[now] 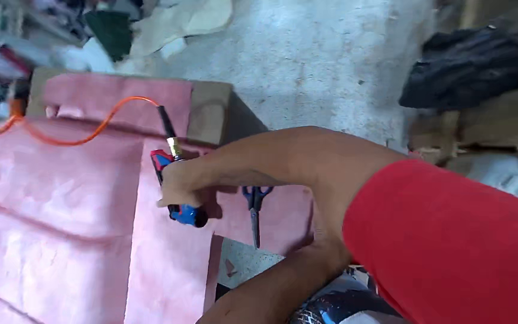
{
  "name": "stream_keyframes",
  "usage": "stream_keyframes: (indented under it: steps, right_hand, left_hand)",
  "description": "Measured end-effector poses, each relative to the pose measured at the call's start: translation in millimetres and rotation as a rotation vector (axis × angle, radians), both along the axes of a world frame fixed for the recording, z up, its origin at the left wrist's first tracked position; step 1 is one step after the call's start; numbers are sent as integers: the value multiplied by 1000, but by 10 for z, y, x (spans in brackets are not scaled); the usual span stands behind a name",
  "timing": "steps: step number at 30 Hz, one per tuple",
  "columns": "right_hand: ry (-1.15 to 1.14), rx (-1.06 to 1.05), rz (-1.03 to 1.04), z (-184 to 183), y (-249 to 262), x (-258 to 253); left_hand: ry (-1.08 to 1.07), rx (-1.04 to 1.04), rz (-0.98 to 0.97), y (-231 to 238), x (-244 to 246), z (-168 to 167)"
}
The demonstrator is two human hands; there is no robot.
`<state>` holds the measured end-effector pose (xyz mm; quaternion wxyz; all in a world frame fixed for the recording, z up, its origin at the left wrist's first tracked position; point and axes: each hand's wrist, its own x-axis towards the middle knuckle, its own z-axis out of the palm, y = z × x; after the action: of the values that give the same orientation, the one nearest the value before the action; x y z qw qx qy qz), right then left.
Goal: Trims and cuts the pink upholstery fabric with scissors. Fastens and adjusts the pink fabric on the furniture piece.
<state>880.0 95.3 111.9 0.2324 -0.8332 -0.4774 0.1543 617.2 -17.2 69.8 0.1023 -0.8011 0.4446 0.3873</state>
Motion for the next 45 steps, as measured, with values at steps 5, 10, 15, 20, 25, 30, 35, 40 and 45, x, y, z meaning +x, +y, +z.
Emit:
stream_keyframes:
  steps: [5,10,15,20,25,30,35,40,45]
  right_hand:
    - [-253,2,-376,624,-1417,-594]
    - [-141,134,-1014,116,-2874,-1752]
    - [496,555,-1632,-1115,-3317,-2908]
    - [837,1347,-1578,-1890,-2970,-3706]
    - [835,1453,-1376,-2090,-2483,-3697]
    - [683,1369,-1344,-2162,-2290,-3611]
    - [607,1376,-1375,-2244,-2130,-3657]
    - [561,1316,-1502,-2251,-2092,-3922]
    - [350,1049,-1955,-2098,-1906,-4702]
  left_hand:
    - [-179,186,3,-76,4,35]
    - [-216,346,-65,-371,-65,151]
    - [-280,538,-184,-537,-92,32]
    - [-372,698,-306,-678,-236,11]
    - [-423,757,-378,-572,-263,-6]
    - [-410,724,-446,-512,-192,-11]
    - [-260,424,-451,-389,-32,144]
    - [-201,-29,-646,-211,391,447]
    - [-86,-167,-844,-292,338,216]
